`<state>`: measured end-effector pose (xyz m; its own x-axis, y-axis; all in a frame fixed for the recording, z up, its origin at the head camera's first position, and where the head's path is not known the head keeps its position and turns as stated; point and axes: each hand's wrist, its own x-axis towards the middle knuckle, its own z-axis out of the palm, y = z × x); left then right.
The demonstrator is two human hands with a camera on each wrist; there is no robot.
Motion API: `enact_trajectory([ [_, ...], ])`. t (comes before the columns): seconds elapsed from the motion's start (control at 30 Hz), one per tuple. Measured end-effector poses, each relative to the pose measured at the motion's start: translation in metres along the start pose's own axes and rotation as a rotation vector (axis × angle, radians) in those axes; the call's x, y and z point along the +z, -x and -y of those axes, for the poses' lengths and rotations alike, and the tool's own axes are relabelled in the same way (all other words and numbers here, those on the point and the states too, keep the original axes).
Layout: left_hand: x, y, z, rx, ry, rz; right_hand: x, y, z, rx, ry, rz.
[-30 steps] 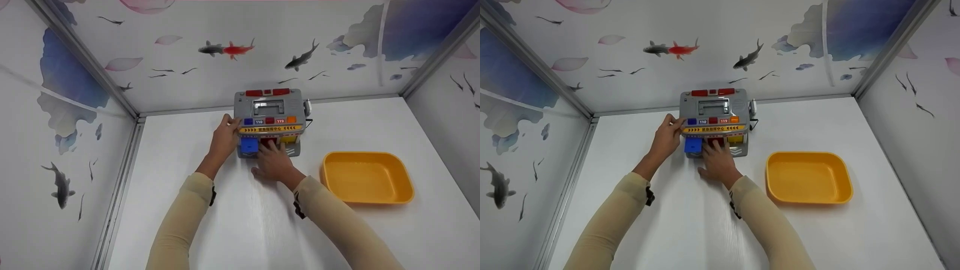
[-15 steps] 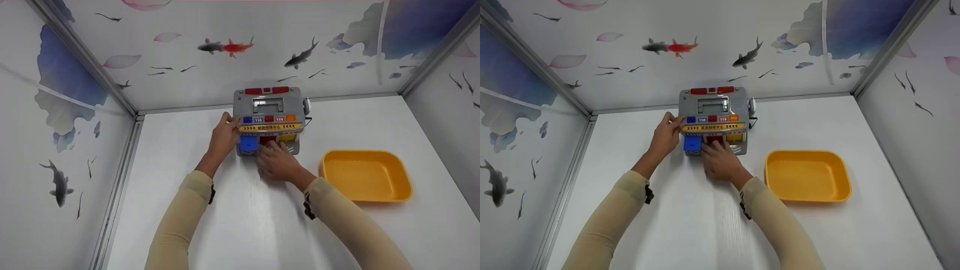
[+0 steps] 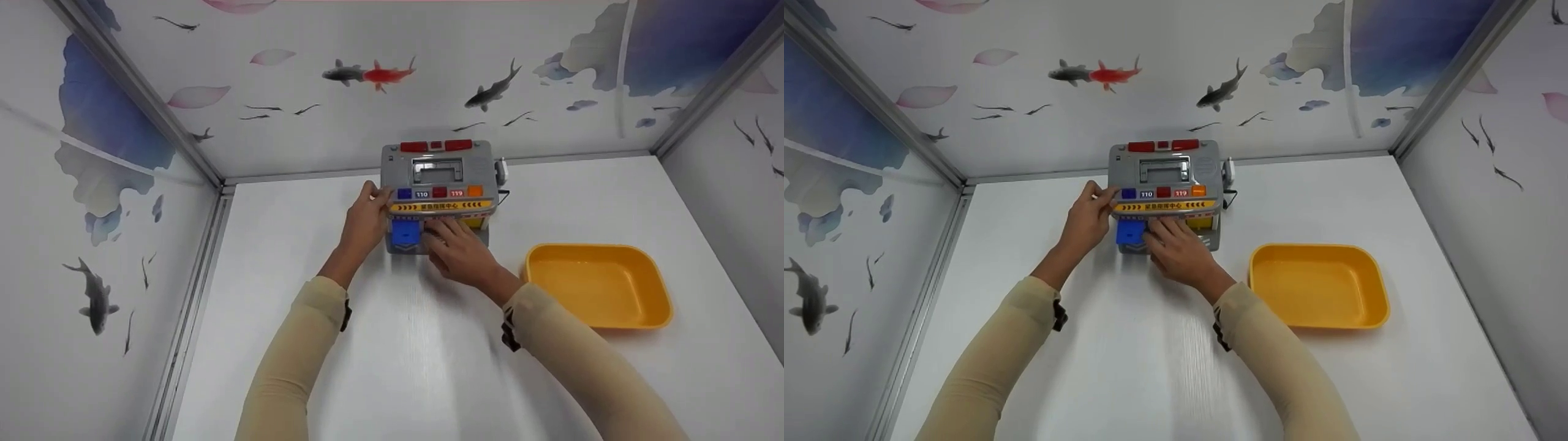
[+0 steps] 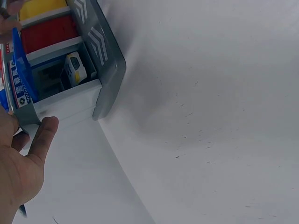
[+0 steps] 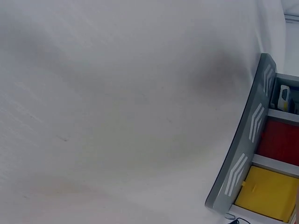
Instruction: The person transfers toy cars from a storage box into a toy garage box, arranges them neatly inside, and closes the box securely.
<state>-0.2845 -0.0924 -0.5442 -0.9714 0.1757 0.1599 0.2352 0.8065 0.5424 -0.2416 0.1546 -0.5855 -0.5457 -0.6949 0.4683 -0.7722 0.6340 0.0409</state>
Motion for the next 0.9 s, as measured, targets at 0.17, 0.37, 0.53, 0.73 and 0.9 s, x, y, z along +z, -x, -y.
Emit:
enact_trajectory([
  [0.17,-0.001,-0.001,-0.001,-0.020,0.011,0.011,-0.003,-0.015,0.002,0.016,0.076,-0.076],
  [0.37,0.001,-0.001,0.001,-0.011,0.016,0.008,-0.001,-0.029,0.004,0.050,0.175,-0.033],
  [0.53,0.002,-0.001,0.002,-0.002,0.010,0.004,0.003,-0.034,0.006,0.094,0.188,0.039],
  [0.73,0.002,-0.001,0.003,0.016,0.008,-0.007,0.005,-0.037,0.008,0.146,0.150,0.104],
  [0.9,0.002,-0.001,0.004,0.031,-0.011,-0.016,0.006,-0.041,0.010,0.172,0.148,0.133],
])
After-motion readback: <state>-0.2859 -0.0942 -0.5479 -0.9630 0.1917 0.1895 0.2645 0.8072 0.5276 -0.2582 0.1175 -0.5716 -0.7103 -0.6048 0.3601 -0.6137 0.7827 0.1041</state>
